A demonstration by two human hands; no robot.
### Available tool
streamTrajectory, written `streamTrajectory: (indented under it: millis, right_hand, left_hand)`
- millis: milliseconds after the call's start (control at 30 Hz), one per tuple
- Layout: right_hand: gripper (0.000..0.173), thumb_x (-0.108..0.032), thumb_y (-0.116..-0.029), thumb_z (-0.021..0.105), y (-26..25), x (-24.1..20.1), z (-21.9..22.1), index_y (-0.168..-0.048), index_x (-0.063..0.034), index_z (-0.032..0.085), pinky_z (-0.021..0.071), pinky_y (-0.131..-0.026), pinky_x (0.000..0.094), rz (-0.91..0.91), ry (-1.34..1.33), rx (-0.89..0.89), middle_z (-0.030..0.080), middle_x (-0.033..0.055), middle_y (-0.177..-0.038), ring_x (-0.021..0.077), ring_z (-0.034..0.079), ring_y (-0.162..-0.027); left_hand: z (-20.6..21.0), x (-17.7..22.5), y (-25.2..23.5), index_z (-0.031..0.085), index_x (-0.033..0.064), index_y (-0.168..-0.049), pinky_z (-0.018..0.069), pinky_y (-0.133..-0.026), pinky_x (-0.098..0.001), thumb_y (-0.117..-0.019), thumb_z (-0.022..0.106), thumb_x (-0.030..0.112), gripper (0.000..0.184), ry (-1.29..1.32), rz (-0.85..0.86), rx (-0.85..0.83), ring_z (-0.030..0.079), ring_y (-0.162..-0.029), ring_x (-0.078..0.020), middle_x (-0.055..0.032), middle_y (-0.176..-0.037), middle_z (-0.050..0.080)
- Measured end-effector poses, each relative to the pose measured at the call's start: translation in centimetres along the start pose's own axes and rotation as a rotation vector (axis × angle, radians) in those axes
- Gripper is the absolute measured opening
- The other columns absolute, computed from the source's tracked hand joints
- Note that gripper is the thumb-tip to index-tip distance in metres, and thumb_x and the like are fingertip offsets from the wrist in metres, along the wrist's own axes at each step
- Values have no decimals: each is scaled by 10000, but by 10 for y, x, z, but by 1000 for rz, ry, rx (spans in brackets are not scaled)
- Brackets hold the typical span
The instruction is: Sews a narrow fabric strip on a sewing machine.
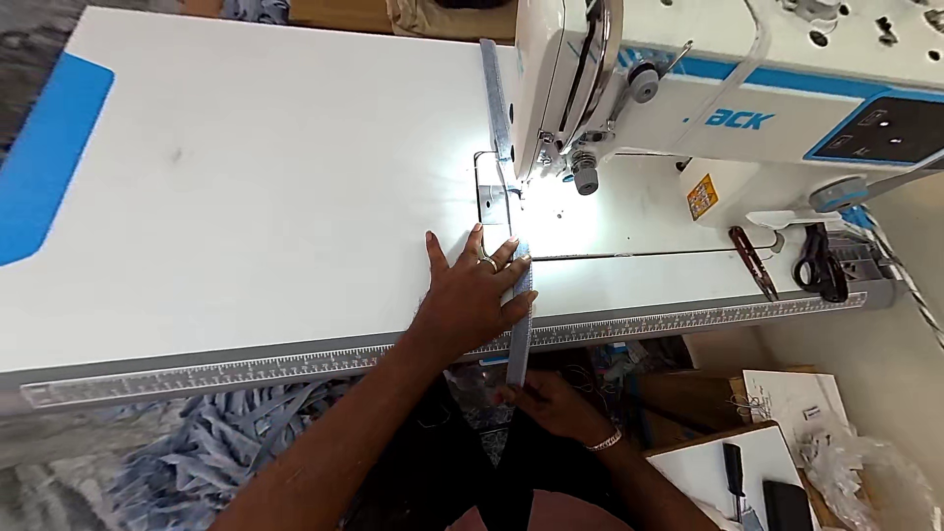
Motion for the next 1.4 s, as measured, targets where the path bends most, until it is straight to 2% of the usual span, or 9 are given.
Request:
streamTrajectory:
  millis: [200, 533, 733, 800, 933, 1000, 1100, 1200, 1400]
  right_hand:
    - [298, -266, -1075, 528, 11, 13, 15, -1123, -41, 718, 546, -867, 253, 49, -6, -82, 727, 25, -1057, 49, 664, -937]
    - [321, -308, -1072, 532, 12, 22, 16, -1171, -61, 712, 548, -932, 287, 97, 32, -92, 731, 33, -1115, 75, 678, -1016]
    - [332, -325, -1068, 539, 10, 20, 14, -1143, -57, 719, 555, -907, 286, 77, 61, -73, 732, 34, -1041, 80, 681, -961]
    - [340, -339, -1068, 536, 10, 17, 12, -1110, -60, 726, 547, -858, 300, 59, 81, -55, 724, 28, -940, 87, 670, -880]
    - [319, -310, -1058, 548, 11, 6, 12, -1244, -59, 610, 524, -708, 262, 2, 7, -35, 627, 35, -902, 74, 589, -758]
    - [352, -324, -1047, 569, 11, 3, 9, -1274, -56, 568, 540, -708, 278, -30, -52, 0, 632, 44, -929, 92, 607, -771]
    - [304, -288, -1045, 575, 11, 3, 2, -1203, -35, 629, 595, -789, 332, -57, -76, 57, 641, 84, -1062, 147, 661, -870]
    - [252, -240, -1063, 557, 13, 10, -1, -1136, -19, 654, 614, -733, 313, -2, -114, 85, 701, 67, -956, 141, 696, -778]
    - [259, -232, -1075, 530, 13, 15, 2, -1095, -17, 674, 619, -691, 285, 77, -125, 49, 722, 52, -968, 122, 701, -726]
  left_hand:
    - [0, 0, 2, 557, 346, -1491, 41, -1080, -876, -1021, 293, 663, 625, -15, -3, 10, 258, -1548, -411, 52, -1599, 468]
    - [-1, 1, 3, 571, 344, -1480, 39, -1088, -869, -1019, 305, 667, 623, -6, -6, 14, 248, -1552, -407, 61, -1595, 472]
    - [0, 1, 3, 566, 349, -1483, 33, -1088, -870, -1015, 302, 675, 629, -8, -1, 6, 235, -1557, -405, 68, -1604, 458]
    - [0, 1, 3, 560, 353, -1487, 32, -1088, -869, -1011, 304, 684, 634, -6, -3, 5, 230, -1557, -412, 61, -1607, 456]
    - [1, 1, 3, 535, 374, -1501, 42, -1091, -865, -1001, 285, 711, 653, -24, 0, -1, 221, -1558, -420, 59, -1614, 446]
    - [1, 1, 3, 538, 370, -1500, 46, -1091, -866, -1005, 284, 706, 650, -25, 3, 3, 222, -1556, -425, 56, -1614, 446]
    - [1, 2, 4, 541, 365, -1499, 48, -1084, -871, -1011, 280, 698, 646, -25, 13, -2, 216, -1557, -427, 56, -1615, 444]
    - [1, 2, 4, 550, 358, -1493, 48, -1081, -873, -1021, 276, 680, 634, -20, 20, 0, 215, -1557, -429, 58, -1611, 450]
    - [-3, 3, 3, 596, 328, -1461, 54, -1092, -865, -1074, 282, 559, 550, 9, 26, 26, 258, -1545, -421, 57, -1587, 484]
Point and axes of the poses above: each hand's wrist, its own y-axis away from the middle knuckle, its own z-axis out of the palm, x = y × z, the point moved 10 cm from there along -y, towards the middle knuckle
